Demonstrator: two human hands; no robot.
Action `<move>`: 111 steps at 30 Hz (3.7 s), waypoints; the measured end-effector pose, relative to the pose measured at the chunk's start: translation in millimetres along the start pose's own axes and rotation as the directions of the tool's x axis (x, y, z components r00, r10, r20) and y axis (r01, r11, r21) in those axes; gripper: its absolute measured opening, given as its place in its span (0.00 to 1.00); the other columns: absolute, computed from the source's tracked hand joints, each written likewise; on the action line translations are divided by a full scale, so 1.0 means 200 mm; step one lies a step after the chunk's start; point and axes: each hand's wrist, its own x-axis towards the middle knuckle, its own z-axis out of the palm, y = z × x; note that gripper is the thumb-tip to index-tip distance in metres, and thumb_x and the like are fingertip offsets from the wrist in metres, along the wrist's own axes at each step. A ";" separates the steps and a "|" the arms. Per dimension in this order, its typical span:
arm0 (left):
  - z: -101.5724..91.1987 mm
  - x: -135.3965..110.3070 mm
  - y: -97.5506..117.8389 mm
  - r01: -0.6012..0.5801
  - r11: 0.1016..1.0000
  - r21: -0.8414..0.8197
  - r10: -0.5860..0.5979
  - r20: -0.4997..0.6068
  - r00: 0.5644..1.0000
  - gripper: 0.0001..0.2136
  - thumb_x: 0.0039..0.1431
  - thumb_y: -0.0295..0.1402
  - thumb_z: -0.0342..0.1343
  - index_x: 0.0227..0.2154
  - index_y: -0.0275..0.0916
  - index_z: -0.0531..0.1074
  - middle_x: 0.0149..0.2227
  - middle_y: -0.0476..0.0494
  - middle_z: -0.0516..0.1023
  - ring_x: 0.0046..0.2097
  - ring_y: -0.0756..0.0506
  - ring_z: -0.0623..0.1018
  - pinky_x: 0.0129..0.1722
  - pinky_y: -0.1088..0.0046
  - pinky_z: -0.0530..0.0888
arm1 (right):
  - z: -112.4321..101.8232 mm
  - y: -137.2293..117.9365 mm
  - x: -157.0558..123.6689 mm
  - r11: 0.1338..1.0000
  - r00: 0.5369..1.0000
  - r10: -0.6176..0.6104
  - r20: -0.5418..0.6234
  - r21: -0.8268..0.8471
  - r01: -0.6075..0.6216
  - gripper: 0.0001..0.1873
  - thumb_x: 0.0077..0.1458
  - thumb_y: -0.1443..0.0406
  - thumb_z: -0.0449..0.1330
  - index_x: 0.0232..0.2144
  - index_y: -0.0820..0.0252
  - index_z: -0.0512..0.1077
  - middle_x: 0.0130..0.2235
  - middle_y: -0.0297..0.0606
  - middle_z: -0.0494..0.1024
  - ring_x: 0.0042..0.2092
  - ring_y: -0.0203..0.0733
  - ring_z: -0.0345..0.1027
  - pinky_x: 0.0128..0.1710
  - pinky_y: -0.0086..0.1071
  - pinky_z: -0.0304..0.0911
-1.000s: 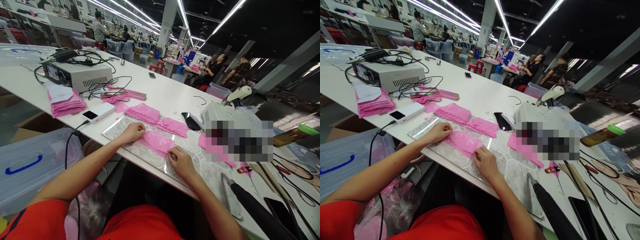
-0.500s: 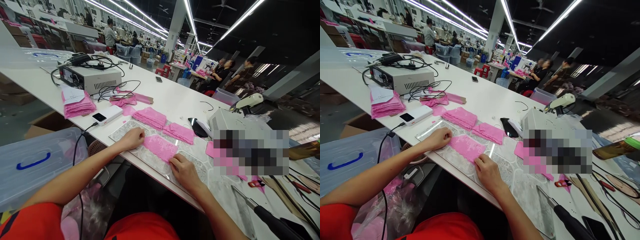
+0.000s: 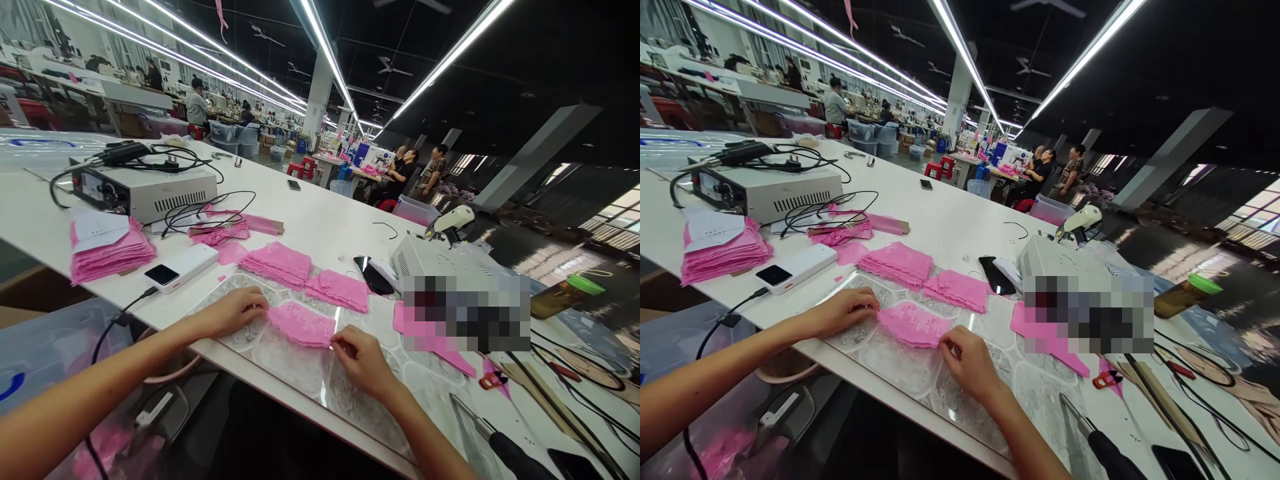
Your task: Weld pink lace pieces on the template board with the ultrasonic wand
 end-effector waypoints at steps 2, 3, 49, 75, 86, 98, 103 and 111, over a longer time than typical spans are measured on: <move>-0.04 0.10 -0.02 0.047 0.998 -0.028 -0.047 -0.015 0.999 0.12 0.58 0.40 0.49 0.29 0.38 0.74 0.25 0.48 0.75 0.27 0.49 0.74 0.29 0.77 0.70 | -0.06 0.01 0.12 0.990 0.993 0.112 -0.039 0.089 -0.108 0.09 0.53 0.64 0.56 0.26 0.60 0.74 0.23 0.33 0.72 0.25 0.33 0.62 0.26 0.28 0.58; -0.07 0.16 -0.04 0.077 0.996 -0.043 -0.078 -0.025 0.997 0.12 0.57 0.40 0.50 0.30 0.38 0.74 0.21 0.50 0.74 0.24 0.50 0.73 0.26 0.78 0.69 | -0.09 0.02 0.19 0.978 0.986 0.160 -0.054 0.142 -0.151 0.09 0.52 0.63 0.57 0.26 0.60 0.74 0.23 0.33 0.72 0.25 0.33 0.61 0.25 0.28 0.57; 0.20 0.85 0.07 -0.277 0.847 0.453 0.110 0.361 0.926 0.13 0.65 0.37 0.54 0.48 0.36 0.70 0.48 0.41 0.73 0.46 0.45 0.76 0.45 0.61 0.75 | 0.00 0.53 0.46 0.804 0.928 0.369 -0.043 0.515 -0.296 0.13 0.39 0.63 0.59 0.31 0.62 0.75 0.26 0.33 0.75 0.28 0.33 0.64 0.31 0.30 0.60; 0.23 0.75 0.11 -0.199 0.782 0.591 0.177 0.096 0.980 0.08 0.64 0.32 0.53 0.42 0.34 0.71 0.42 0.42 0.75 0.44 0.45 0.75 0.47 0.59 0.72 | -0.10 0.46 0.24 0.975 0.945 0.053 -0.323 -0.189 -0.119 0.13 0.54 0.70 0.52 0.36 0.58 0.75 0.38 0.42 0.77 0.43 0.45 0.68 0.45 0.38 0.63; 0.19 0.28 0.11 -0.390 0.729 0.562 0.372 0.153 0.916 0.09 0.59 0.23 0.46 0.32 0.38 0.72 0.35 0.42 0.74 0.39 0.44 0.71 0.50 0.62 0.65 | -0.05 0.20 -0.10 0.981 0.990 -0.137 -0.023 -0.145 0.133 0.17 0.55 0.73 0.51 0.39 0.53 0.76 0.38 0.40 0.78 0.41 0.40 0.72 0.41 0.33 0.69; 0.20 0.60 0.14 -0.149 0.836 0.528 0.091 0.135 0.987 0.07 0.63 0.30 0.52 0.37 0.35 0.74 0.38 0.42 0.76 0.44 0.43 0.75 0.47 0.61 0.72 | -0.06 0.30 0.37 0.939 0.957 0.235 -0.169 0.293 -0.179 0.10 0.47 0.64 0.56 0.30 0.57 0.78 0.34 0.39 0.81 0.33 0.39 0.70 0.36 0.35 0.66; 0.26 0.81 0.10 -0.099 0.862 0.497 -0.001 0.197 0.980 0.14 0.65 0.38 0.54 0.48 0.36 0.69 0.48 0.40 0.73 0.45 0.45 0.76 0.44 0.61 0.76 | 0.01 0.46 0.49 0.913 0.950 0.287 -0.125 0.337 -0.232 0.13 0.44 0.62 0.56 0.30 0.60 0.77 0.33 0.39 0.81 0.33 0.39 0.72 0.36 0.34 0.67; 0.20 0.82 0.09 -0.089 0.864 0.496 -0.089 0.325 0.941 0.13 0.65 0.38 0.54 0.48 0.36 0.70 0.48 0.41 0.73 0.45 0.44 0.76 0.44 0.62 0.76 | 0.04 0.51 0.45 0.891 0.950 0.305 -0.071 0.373 -0.258 0.13 0.45 0.63 0.56 0.32 0.60 0.78 0.34 0.40 0.81 0.34 0.39 0.72 0.38 0.34 0.66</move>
